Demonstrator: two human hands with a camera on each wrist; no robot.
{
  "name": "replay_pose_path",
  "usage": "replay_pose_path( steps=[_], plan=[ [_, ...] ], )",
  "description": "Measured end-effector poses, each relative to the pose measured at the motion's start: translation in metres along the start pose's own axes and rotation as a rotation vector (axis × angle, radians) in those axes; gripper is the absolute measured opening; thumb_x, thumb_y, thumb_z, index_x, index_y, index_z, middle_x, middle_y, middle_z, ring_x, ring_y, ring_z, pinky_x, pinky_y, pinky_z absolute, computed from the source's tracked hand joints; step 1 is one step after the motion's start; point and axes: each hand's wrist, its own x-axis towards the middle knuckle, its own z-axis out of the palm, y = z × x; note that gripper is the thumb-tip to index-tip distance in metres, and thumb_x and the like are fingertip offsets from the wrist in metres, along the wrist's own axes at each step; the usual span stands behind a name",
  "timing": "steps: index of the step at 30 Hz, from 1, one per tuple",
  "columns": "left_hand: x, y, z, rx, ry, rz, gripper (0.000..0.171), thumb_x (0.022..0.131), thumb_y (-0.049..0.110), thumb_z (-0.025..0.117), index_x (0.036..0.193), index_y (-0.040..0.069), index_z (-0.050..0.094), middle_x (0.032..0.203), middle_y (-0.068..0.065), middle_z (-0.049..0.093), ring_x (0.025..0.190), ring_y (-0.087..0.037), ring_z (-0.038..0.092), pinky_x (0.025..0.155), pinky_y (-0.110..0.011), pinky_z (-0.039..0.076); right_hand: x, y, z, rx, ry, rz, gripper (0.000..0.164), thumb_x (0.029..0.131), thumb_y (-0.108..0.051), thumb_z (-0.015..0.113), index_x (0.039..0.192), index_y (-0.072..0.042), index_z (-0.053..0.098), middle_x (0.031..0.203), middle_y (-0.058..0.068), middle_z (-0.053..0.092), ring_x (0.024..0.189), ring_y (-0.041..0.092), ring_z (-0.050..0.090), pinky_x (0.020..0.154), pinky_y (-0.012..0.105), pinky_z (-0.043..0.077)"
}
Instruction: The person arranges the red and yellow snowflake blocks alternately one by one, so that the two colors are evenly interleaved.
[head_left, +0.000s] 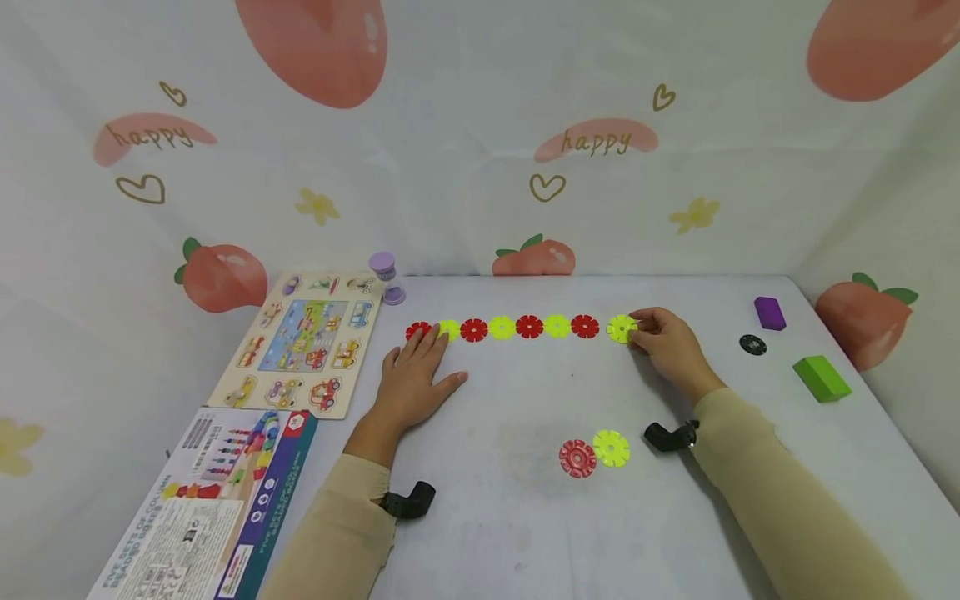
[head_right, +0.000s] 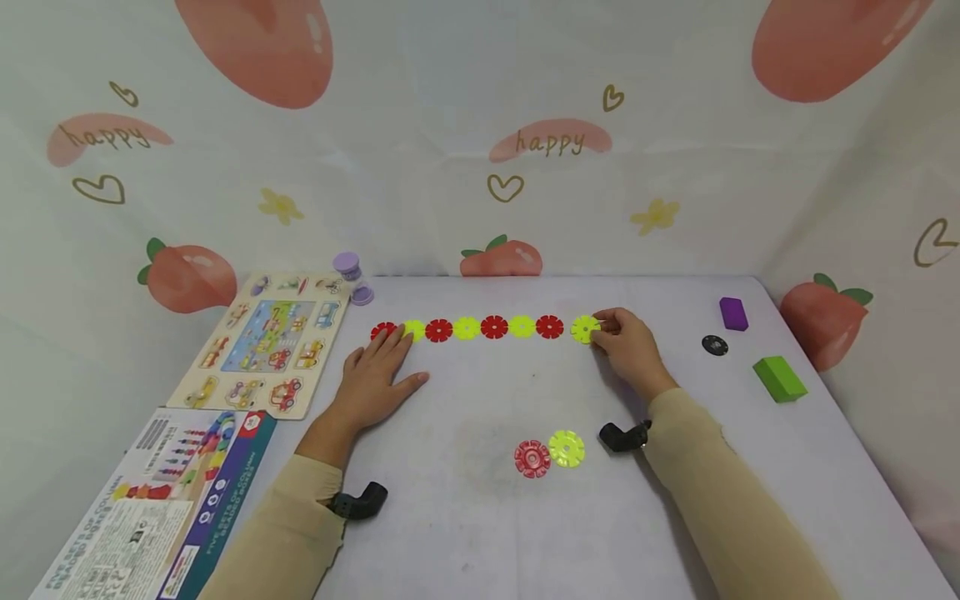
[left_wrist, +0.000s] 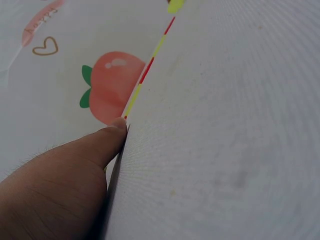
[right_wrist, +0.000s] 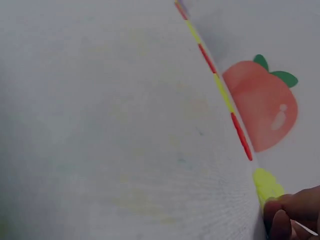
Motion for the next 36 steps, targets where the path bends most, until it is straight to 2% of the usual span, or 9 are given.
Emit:
replay_pose_path(
  steps=[3, 6, 8, 11, 13, 15, 20, 36],
  plan=[
    [0.001, 0.0, 0.0, 0.003, 0.002, 0.003, 0.083, 0.088, 0.068, 0.044, 0.153, 0.021, 0.024, 0.159, 0.001, 0.011, 0.144, -0.023, 0.003, 0.109, -0.058, 0.004, 0.002, 0.004, 0.001, -0.052, 0.04, -0.023, 0.038, 0.095, -0.02, 0.059, 0.131, -0.009, 0.051, 0.117, 0.012, 0.051, 0.098, 0.025, 0.058, 0.077, 0.034, 0.051],
    [0.001, 0.0, -0.001, -0.002, 0.0, 0.002, 0.083, 0.088, 0.068, 0.044, 0.153, 0.021, 0.025, 0.159, 0.001, 0.011, 0.144, -0.023, 0.003, 0.109, -0.057, 0.003, -0.002, 0.006, 0.002, -0.145, 0.052, -0.106, 0.038, 0.094, -0.02, 0.061, 0.129, -0.007, 0.052, 0.122, 0.014, 0.048, 0.102, 0.029, 0.055, 0.079, 0.042, 0.05],
    [0.001, 0.001, -0.001, -0.005, 0.002, 0.006, 0.083, 0.088, 0.068, 0.044, 0.153, 0.021, 0.025, 0.159, 0.001, 0.012, 0.144, -0.023, 0.004, 0.109, -0.057, 0.004, -0.005, 0.009, 0.002, -0.278, 0.04, -0.201, 0.039, 0.094, -0.021, 0.062, 0.129, -0.007, 0.054, 0.129, 0.015, 0.047, 0.111, 0.033, 0.05, 0.088, 0.049, 0.045],
    [0.001, 0.001, -0.001, -0.006, 0.011, 0.015, 0.083, 0.088, 0.068, 0.045, 0.153, 0.02, 0.026, 0.159, 0.0, 0.013, 0.144, -0.024, 0.005, 0.109, -0.058, 0.004, -0.01, 0.015, 0.003, -0.494, 0.003, -0.313, 0.047, 0.095, -0.03, 0.059, 0.137, -0.009, 0.052, 0.143, 0.013, 0.042, 0.127, 0.037, 0.037, 0.099, 0.06, 0.03],
    [0.002, 0.0, -0.001, -0.002, 0.017, 0.013, 0.083, 0.088, 0.068, 0.044, 0.153, 0.021, 0.026, 0.159, 0.0, 0.013, 0.144, -0.023, 0.005, 0.109, -0.057, 0.004, -0.012, 0.019, 0.004, -0.608, -0.018, -0.357, 0.052, 0.097, -0.037, 0.054, 0.143, -0.013, 0.047, 0.149, 0.009, 0.037, 0.135, 0.038, 0.025, 0.1, 0.064, 0.022],
    [0.002, -0.001, 0.0, 0.005, 0.018, 0.01, 0.083, 0.088, 0.069, 0.043, 0.153, 0.021, 0.026, 0.159, 0.001, 0.013, 0.144, -0.023, 0.004, 0.109, -0.057, 0.004, -0.012, 0.021, 0.006, -0.676, -0.032, -0.368, 0.057, 0.098, -0.045, 0.048, 0.147, -0.017, 0.04, 0.152, 0.007, 0.032, 0.136, 0.039, 0.021, 0.096, 0.066, 0.022],
    [0.0, -0.001, 0.0, 0.004, 0.005, -0.001, 0.082, 0.088, 0.068, 0.044, 0.153, 0.021, 0.025, 0.159, 0.001, 0.012, 0.144, -0.023, 0.004, 0.109, -0.057, 0.004, -0.011, 0.019, 0.011, -0.713, -0.049, -0.381, 0.063, 0.095, -0.054, 0.045, 0.149, -0.021, 0.038, 0.151, 0.008, 0.029, 0.132, 0.042, 0.02, 0.09, 0.062, 0.022],
    [0.001, -0.002, 0.001, 0.006, 0.001, 0.001, 0.084, 0.087, 0.07, 0.043, 0.153, 0.023, 0.024, 0.159, 0.002, 0.011, 0.144, -0.022, 0.003, 0.11, -0.056, 0.003, -0.009, 0.02, 0.018, -0.687, -0.027, -0.385, 0.069, 0.091, -0.062, 0.045, 0.149, -0.024, 0.038, 0.15, 0.009, 0.029, 0.132, 0.041, 0.018, 0.091, 0.061, 0.019]
  ],
)
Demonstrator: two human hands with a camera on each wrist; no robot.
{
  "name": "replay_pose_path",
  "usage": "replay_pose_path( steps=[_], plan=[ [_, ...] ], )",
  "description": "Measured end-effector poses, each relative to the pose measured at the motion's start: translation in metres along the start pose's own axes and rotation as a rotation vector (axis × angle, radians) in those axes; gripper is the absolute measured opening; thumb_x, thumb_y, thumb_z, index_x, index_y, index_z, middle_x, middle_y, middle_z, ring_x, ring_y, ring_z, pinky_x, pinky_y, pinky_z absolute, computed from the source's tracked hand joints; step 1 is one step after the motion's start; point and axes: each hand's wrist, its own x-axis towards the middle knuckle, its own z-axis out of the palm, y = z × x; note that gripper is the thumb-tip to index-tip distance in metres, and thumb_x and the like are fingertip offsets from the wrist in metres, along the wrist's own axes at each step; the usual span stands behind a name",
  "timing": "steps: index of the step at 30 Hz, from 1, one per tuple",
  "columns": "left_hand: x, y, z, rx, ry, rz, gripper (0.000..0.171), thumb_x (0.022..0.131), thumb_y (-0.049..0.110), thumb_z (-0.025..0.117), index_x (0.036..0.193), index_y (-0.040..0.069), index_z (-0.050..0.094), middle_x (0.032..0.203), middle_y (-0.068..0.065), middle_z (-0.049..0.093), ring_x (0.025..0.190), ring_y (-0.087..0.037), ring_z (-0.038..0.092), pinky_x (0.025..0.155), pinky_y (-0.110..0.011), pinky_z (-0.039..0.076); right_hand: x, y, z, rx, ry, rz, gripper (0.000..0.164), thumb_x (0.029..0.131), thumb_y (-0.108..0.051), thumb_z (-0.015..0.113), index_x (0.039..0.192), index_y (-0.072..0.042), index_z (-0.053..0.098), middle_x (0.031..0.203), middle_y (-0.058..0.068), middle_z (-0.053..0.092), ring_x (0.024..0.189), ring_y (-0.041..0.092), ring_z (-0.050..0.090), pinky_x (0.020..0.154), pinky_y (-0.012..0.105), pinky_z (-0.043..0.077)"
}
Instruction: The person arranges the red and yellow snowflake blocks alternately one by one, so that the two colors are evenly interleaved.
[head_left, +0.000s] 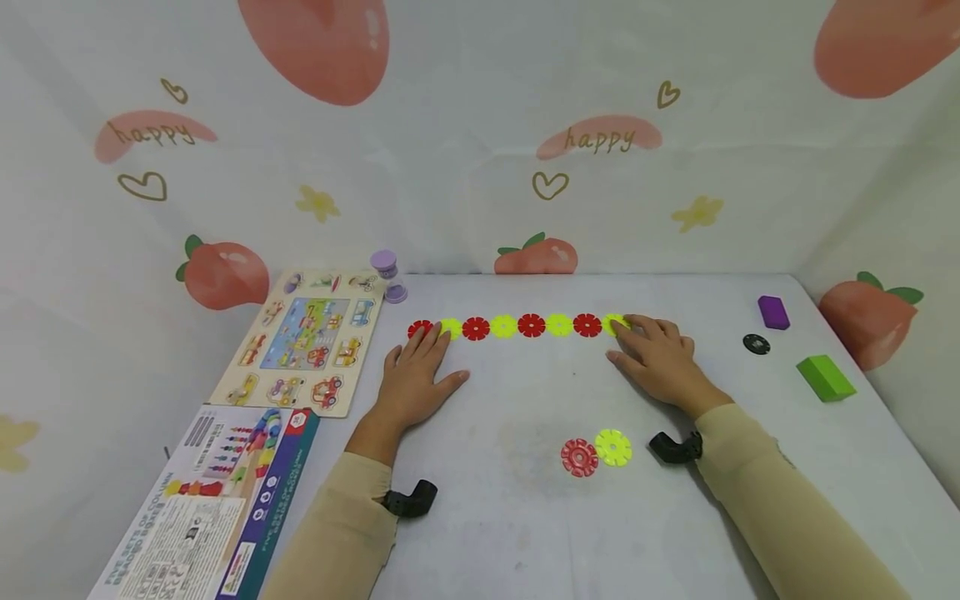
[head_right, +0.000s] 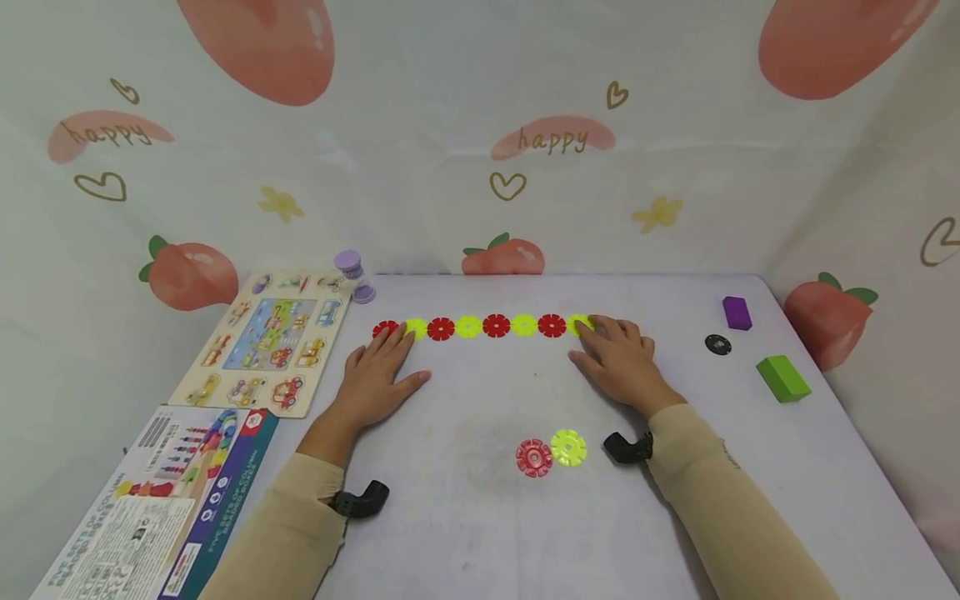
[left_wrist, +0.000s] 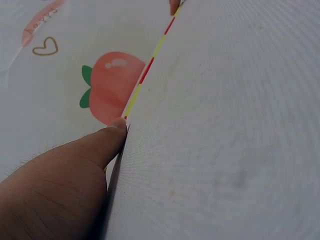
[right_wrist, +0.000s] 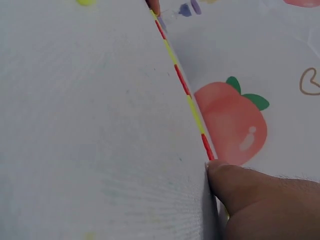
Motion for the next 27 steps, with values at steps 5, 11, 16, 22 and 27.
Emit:
replay_pose_path(
  steps=[5, 11, 16, 22, 27],
  plan=[
    [0.001, 0.0, 0.0, -0.002, 0.009, 0.004, 0.084, 0.087, 0.07, 0.043, 0.153, 0.022, 0.025, 0.159, 0.001, 0.012, 0.144, -0.023, 0.004, 0.109, -0.057, 0.004, -0.001, 0.0, -0.002, 0.016, -0.002, 0.0, 0.071, 0.09, -0.063, 0.047, 0.148, -0.024, 0.038, 0.15, 0.009, 0.029, 0.132, 0.041, 0.019, 0.091, 0.061, 0.018],
    [0.0, -0.001, 0.002, 0.001, 0.011, 0.008, 0.085, 0.087, 0.072, 0.041, 0.153, 0.023, 0.024, 0.159, 0.001, 0.012, 0.144, -0.023, 0.004, 0.109, -0.057, 0.004, -0.006, -0.004, -0.016, 0.213, 0.043, 0.018, 0.07, 0.093, -0.054, 0.05, 0.151, -0.019, 0.031, 0.153, 0.012, 0.026, 0.135, 0.043, 0.019, 0.096, 0.068, 0.017],
    [-0.001, -0.001, 0.002, 0.002, 0.01, 0.01, 0.084, 0.087, 0.071, 0.042, 0.153, 0.022, 0.024, 0.159, 0.001, 0.012, 0.144, -0.023, 0.005, 0.109, -0.058, 0.005, -0.023, -0.016, -0.041, 0.451, 0.129, -0.007, 0.057, 0.097, -0.041, 0.052, 0.149, -0.025, 0.035, 0.148, 0.007, 0.035, 0.132, 0.033, 0.033, 0.099, 0.057, 0.031],
    [0.0, 0.0, 0.0, 0.002, 0.009, 0.008, 0.083, 0.088, 0.069, 0.043, 0.153, 0.022, 0.024, 0.159, 0.001, 0.012, 0.144, -0.023, 0.004, 0.109, -0.057, 0.004, -0.051, -0.046, -0.068, 0.906, 0.069, -0.181, 0.044, 0.103, -0.015, 0.041, 0.147, -0.02, 0.038, 0.14, 0.008, 0.046, 0.118, 0.032, 0.051, 0.091, 0.035, 0.046],
    [0.0, 0.0, 0.0, 0.001, 0.003, 0.01, 0.083, 0.088, 0.069, 0.042, 0.153, 0.021, 0.024, 0.159, 0.001, 0.011, 0.144, -0.022, 0.003, 0.109, -0.057, 0.004, -0.07, -0.067, -0.06, 1.271, -0.088, -0.377, 0.047, 0.102, -0.006, 0.027, 0.148, 0.0, 0.027, 0.138, 0.031, 0.036, 0.117, 0.049, 0.044, 0.091, 0.04, 0.045]
  ],
)
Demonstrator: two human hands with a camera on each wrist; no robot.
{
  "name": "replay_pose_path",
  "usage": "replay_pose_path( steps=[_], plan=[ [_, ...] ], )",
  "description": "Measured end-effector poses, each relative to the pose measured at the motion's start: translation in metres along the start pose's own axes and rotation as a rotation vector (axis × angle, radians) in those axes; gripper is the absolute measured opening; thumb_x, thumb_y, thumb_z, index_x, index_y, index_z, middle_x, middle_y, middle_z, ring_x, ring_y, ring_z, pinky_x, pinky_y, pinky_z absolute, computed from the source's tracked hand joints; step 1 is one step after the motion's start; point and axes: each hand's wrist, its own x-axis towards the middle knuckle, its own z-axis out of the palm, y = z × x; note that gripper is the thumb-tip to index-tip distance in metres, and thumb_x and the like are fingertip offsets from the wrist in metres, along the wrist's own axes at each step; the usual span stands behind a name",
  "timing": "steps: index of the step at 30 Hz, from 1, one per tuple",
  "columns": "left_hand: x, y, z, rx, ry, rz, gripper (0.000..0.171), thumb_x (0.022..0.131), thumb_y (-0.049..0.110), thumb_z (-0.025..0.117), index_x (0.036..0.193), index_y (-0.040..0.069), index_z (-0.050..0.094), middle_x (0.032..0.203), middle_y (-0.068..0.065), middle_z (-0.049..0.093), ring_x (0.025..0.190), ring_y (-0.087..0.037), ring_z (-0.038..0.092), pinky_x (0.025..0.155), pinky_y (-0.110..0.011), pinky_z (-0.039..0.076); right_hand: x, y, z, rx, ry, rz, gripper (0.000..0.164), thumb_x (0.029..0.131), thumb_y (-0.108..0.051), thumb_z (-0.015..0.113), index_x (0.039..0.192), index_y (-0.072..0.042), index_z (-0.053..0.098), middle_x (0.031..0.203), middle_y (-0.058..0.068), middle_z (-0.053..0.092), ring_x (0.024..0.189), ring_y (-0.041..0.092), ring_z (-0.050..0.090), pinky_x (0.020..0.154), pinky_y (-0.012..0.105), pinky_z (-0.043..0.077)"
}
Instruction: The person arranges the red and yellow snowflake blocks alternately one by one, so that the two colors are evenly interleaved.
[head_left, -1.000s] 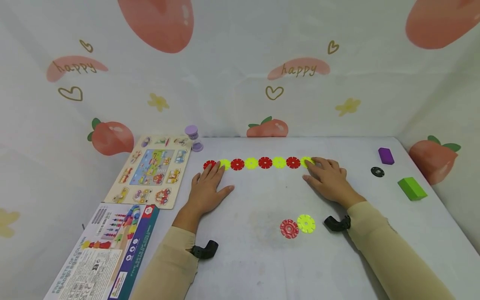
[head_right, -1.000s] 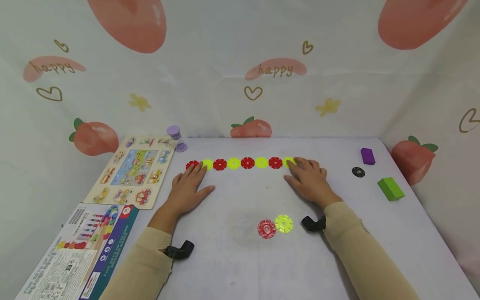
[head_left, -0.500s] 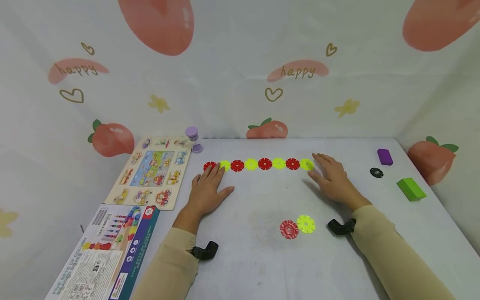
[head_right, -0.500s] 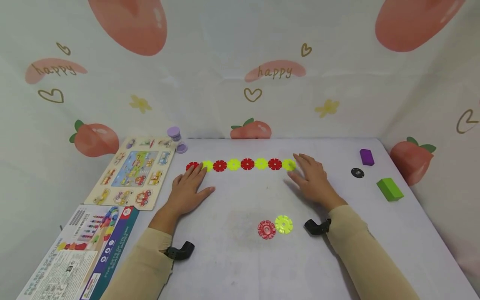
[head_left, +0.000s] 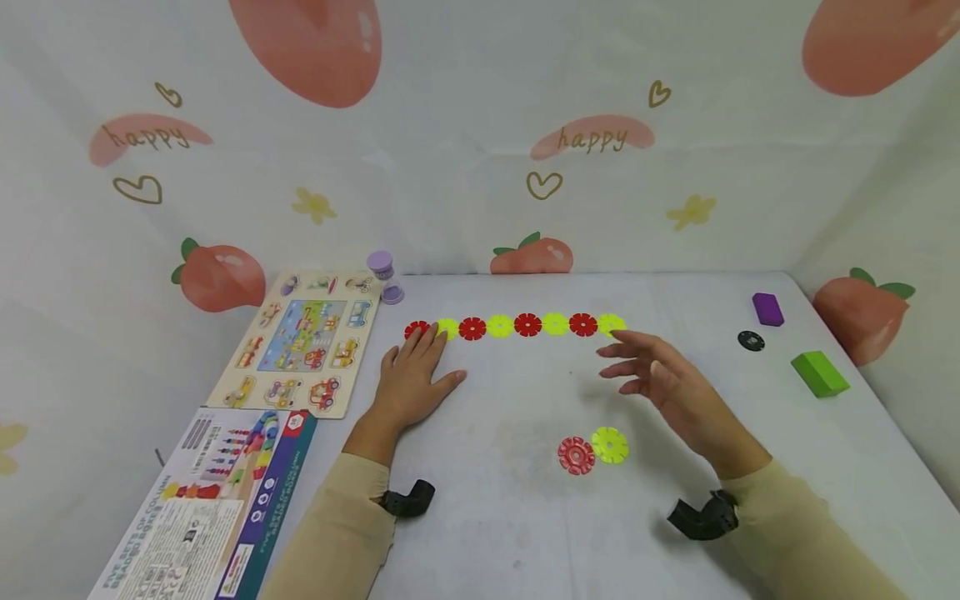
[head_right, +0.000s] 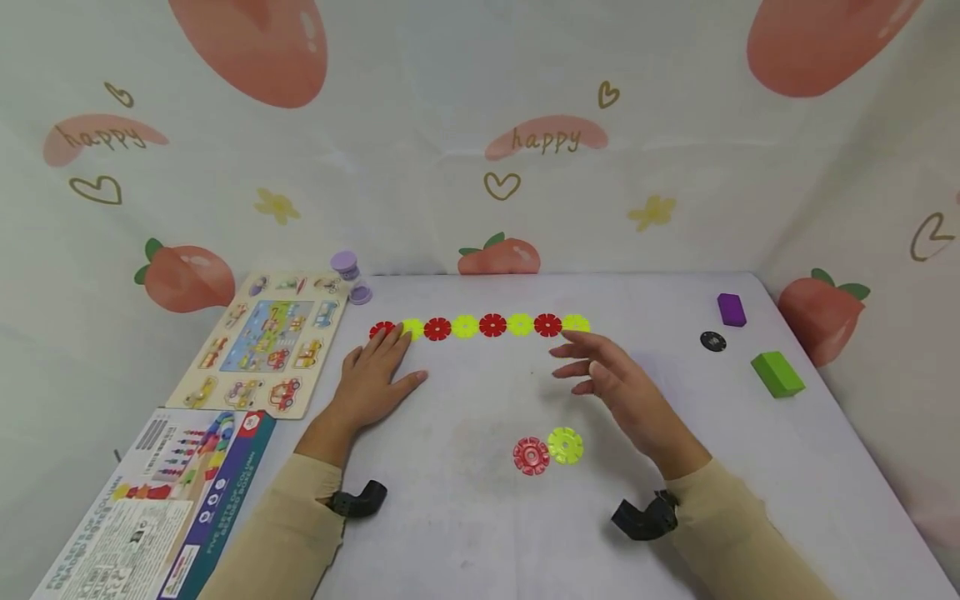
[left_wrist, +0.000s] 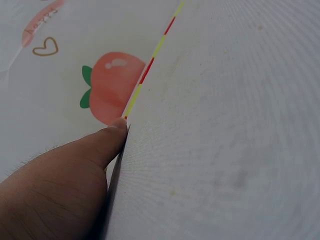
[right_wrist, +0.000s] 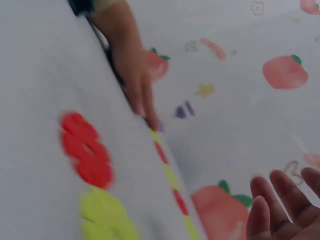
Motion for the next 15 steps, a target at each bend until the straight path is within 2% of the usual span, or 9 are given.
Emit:
replay_pose_path(
  steps=[2, 4, 6, 9, 12, 15],
  plan=[
    [0.0, 0.0, 0.0, -0.002, -0.001, -0.002, 0.082, 0.089, 0.068, 0.043, 0.153, 0.021, 0.024, 0.159, 0.001, 0.012, 0.144, -0.022, 0.003, 0.109, -0.057, 0.004, -0.005, 0.009, 0.01, 0.04, -0.054, 0.02, 0.047, 0.101, -0.006, 0.027, 0.148, 0.001, 0.025, 0.138, 0.032, 0.035, 0.117, 0.051, 0.042, 0.09, 0.042, 0.044],
    [0.0, 0.001, -0.001, -0.003, -0.001, -0.003, 0.082, 0.089, 0.068, 0.043, 0.153, 0.021, 0.024, 0.159, 0.001, 0.012, 0.144, -0.022, 0.003, 0.109, -0.057, 0.004, -0.01, 0.02, 0.017, 0.015, -0.089, 0.097, 0.048, 0.1, -0.006, 0.033, 0.148, -0.003, 0.027, 0.139, 0.028, 0.038, 0.118, 0.049, 0.043, 0.091, 0.043, 0.045],
    [0.0, 0.001, -0.001, -0.004, 0.0, -0.004, 0.082, 0.089, 0.068, 0.043, 0.153, 0.021, 0.024, 0.159, 0.001, 0.012, 0.144, -0.022, 0.004, 0.109, -0.057, 0.004, -0.014, 0.03, 0.023, -0.077, -0.111, 0.195, 0.049, 0.099, -0.006, 0.043, 0.147, -0.008, 0.033, 0.139, 0.02, 0.043, 0.12, 0.041, 0.045, 0.091, 0.041, 0.046],
    [0.0, 0.002, -0.002, -0.003, 0.0, -0.003, 0.082, 0.089, 0.068, 0.042, 0.153, 0.02, 0.024, 0.159, 0.0, 0.012, 0.144, -0.023, 0.004, 0.109, -0.057, 0.004, -0.017, 0.041, 0.028, -0.297, -0.146, 0.303, 0.051, 0.093, -0.019, 0.064, 0.14, -0.017, 0.046, 0.136, 0.004, 0.05, 0.122, 0.025, 0.047, 0.094, 0.035, 0.044],
    [0.0, 0.003, -0.002, -0.005, -0.002, -0.003, 0.082, 0.089, 0.067, 0.043, 0.153, 0.02, 0.024, 0.159, 0.0, 0.012, 0.144, -0.023, 0.004, 0.109, -0.057, 0.004, -0.017, 0.046, 0.032, -0.521, -0.222, 0.305, 0.047, 0.084, -0.031, 0.075, 0.128, -0.024, 0.058, 0.134, -0.007, 0.05, 0.123, 0.013, 0.043, 0.098, 0.031, 0.04],
    [0.0, 0.003, -0.003, -0.002, -0.006, -0.01, 0.081, 0.089, 0.066, 0.044, 0.153, 0.021, 0.025, 0.159, 0.001, 0.012, 0.144, -0.023, 0.004, 0.109, -0.057, 0.004, -0.016, 0.046, 0.036, -0.632, -0.282, 0.252, 0.04, 0.083, -0.031, 0.076, 0.119, -0.026, 0.061, 0.133, -0.009, 0.047, 0.124, 0.011, 0.039, 0.099, 0.032, 0.041]
  ],
)
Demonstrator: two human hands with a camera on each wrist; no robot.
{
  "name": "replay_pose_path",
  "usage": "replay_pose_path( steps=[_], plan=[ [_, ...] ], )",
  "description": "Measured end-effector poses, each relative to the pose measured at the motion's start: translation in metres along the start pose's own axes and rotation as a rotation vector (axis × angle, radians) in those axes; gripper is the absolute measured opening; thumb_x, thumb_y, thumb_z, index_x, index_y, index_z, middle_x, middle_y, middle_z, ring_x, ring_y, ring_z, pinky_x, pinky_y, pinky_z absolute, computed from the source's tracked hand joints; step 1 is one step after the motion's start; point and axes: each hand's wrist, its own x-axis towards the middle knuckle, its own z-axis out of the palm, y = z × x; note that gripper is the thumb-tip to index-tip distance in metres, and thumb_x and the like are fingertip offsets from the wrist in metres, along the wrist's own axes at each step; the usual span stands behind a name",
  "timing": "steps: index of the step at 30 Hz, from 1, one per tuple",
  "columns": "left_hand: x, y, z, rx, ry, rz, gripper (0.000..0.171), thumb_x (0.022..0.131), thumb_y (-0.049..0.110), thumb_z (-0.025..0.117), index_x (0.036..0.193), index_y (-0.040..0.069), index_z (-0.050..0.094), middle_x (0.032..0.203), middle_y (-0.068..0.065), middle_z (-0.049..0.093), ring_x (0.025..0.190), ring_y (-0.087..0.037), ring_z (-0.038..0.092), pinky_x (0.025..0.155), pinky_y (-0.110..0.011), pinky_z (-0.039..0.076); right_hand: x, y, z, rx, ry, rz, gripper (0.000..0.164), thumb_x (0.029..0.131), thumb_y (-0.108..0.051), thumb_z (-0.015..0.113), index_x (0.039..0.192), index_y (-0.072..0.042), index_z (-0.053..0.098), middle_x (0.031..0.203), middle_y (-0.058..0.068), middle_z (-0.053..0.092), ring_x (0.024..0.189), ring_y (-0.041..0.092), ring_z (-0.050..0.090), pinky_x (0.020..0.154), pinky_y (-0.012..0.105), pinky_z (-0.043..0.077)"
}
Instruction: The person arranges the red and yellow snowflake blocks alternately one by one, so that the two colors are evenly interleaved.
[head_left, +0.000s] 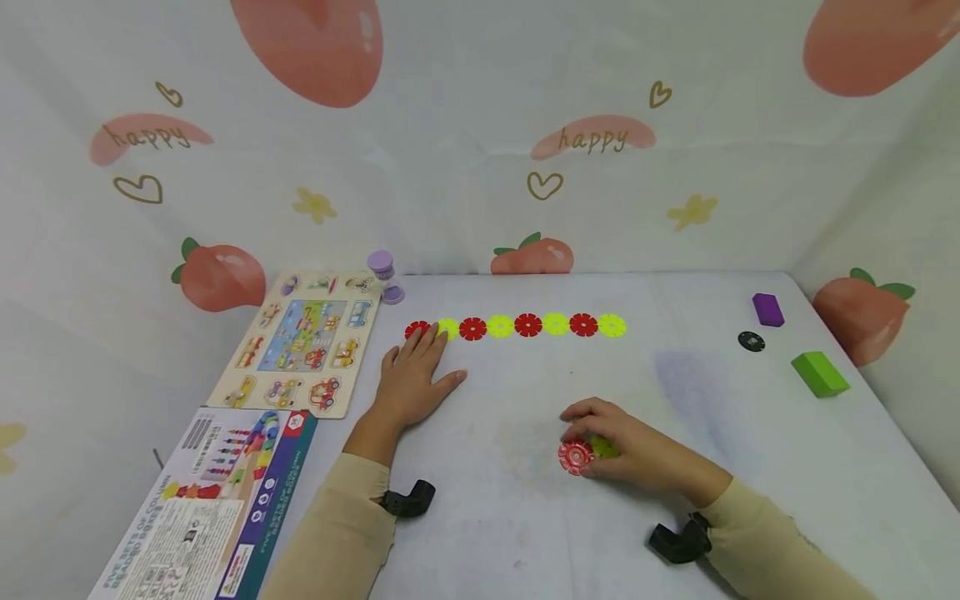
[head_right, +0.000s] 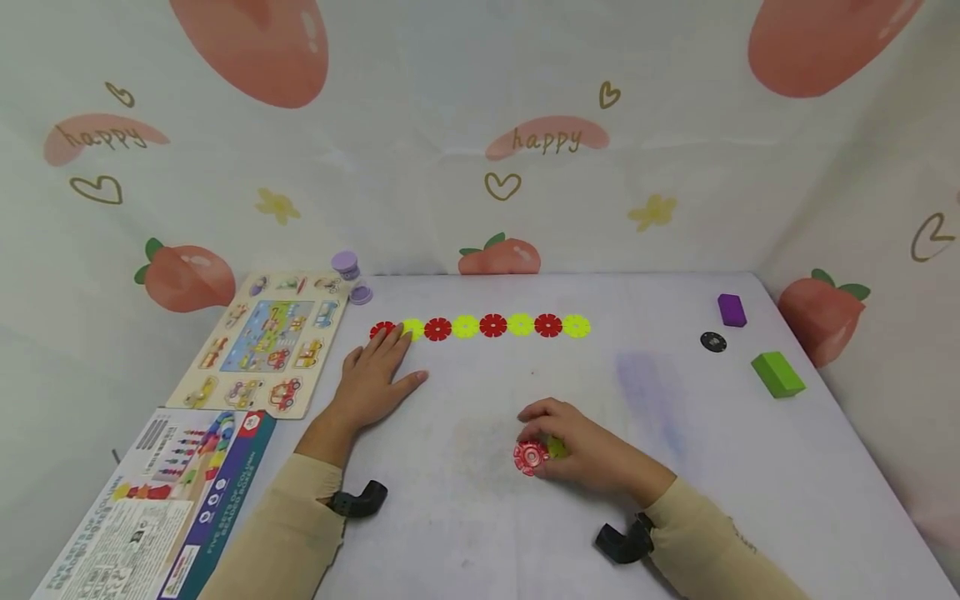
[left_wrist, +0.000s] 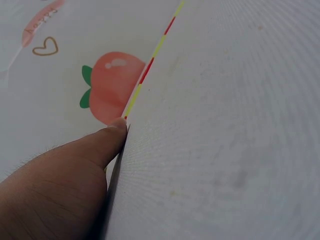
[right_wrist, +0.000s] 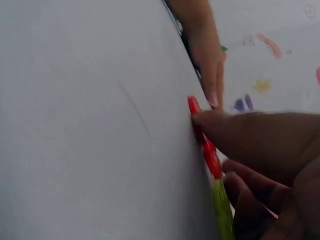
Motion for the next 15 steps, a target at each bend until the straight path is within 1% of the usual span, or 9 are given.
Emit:
replay_pose_path(
  steps=[3, 5, 8, 11, 13, 15],
  plan=[
    [0.0, 0.0, 0.0, 0.007, -0.002, -0.003, 0.081, 0.089, 0.067, 0.044, 0.153, 0.021, 0.024, 0.159, 0.001, 0.012, 0.144, -0.023, 0.004, 0.109, -0.057, 0.004, 0.001, -0.004, 0.003, -0.05, 0.015, -0.022, 0.03, 0.082, -0.024, 0.077, 0.107, -0.026, 0.06, 0.122, -0.01, 0.051, 0.116, 0.011, 0.042, 0.091, 0.03, 0.046],
    [-0.001, 0.0, 0.001, 0.006, -0.003, -0.003, 0.081, 0.089, 0.067, 0.045, 0.153, 0.021, 0.025, 0.159, 0.0, 0.012, 0.144, -0.023, 0.005, 0.109, -0.057, 0.004, 0.001, -0.008, 0.004, -0.091, 0.034, -0.025, 0.03, 0.082, -0.02, 0.077, 0.104, -0.025, 0.058, 0.113, -0.013, 0.053, 0.108, 0.011, 0.044, 0.085, 0.029, 0.047],
    [-0.001, -0.001, 0.001, 0.003, -0.006, -0.007, 0.082, 0.088, 0.067, 0.045, 0.153, 0.021, 0.025, 0.159, 0.0, 0.012, 0.144, -0.023, 0.005, 0.109, -0.057, 0.004, 0.0, -0.016, 0.005, -0.117, 0.059, 0.002, 0.026, 0.085, -0.015, 0.074, 0.102, -0.026, 0.059, 0.104, -0.016, 0.055, 0.098, 0.008, 0.049, 0.081, 0.028, 0.047],
    [0.0, -0.001, 0.002, 0.002, -0.006, -0.005, 0.082, 0.088, 0.068, 0.045, 0.153, 0.022, 0.024, 0.159, 0.0, 0.012, 0.144, -0.023, 0.005, 0.109, -0.057, 0.004, -0.001, -0.022, -0.003, -0.065, 0.092, 0.069, 0.029, 0.087, -0.015, 0.071, 0.112, -0.025, 0.06, 0.106, -0.016, 0.058, 0.094, 0.008, 0.054, 0.079, 0.027, 0.05],
    [0.0, -0.002, 0.002, 0.008, -0.003, -0.003, 0.082, 0.088, 0.068, 0.044, 0.153, 0.022, 0.024, 0.159, 0.001, 0.012, 0.144, -0.023, 0.005, 0.109, -0.057, 0.005, -0.001, -0.023, -0.013, 0.003, 0.135, 0.103, 0.028, 0.089, -0.018, 0.071, 0.114, -0.024, 0.061, 0.105, -0.013, 0.06, 0.091, 0.012, 0.057, 0.076, 0.028, 0.052],
    [0.0, -0.002, 0.003, 0.009, 0.002, 0.001, 0.083, 0.088, 0.068, 0.044, 0.153, 0.022, 0.025, 0.159, 0.001, 0.012, 0.144, -0.023, 0.005, 0.109, -0.057, 0.005, 0.0, -0.02, -0.028, 0.057, 0.195, 0.142, 0.027, 0.089, -0.021, 0.07, 0.114, -0.023, 0.062, 0.104, -0.009, 0.062, 0.09, 0.017, 0.058, 0.075, 0.03, 0.053]
  ],
)
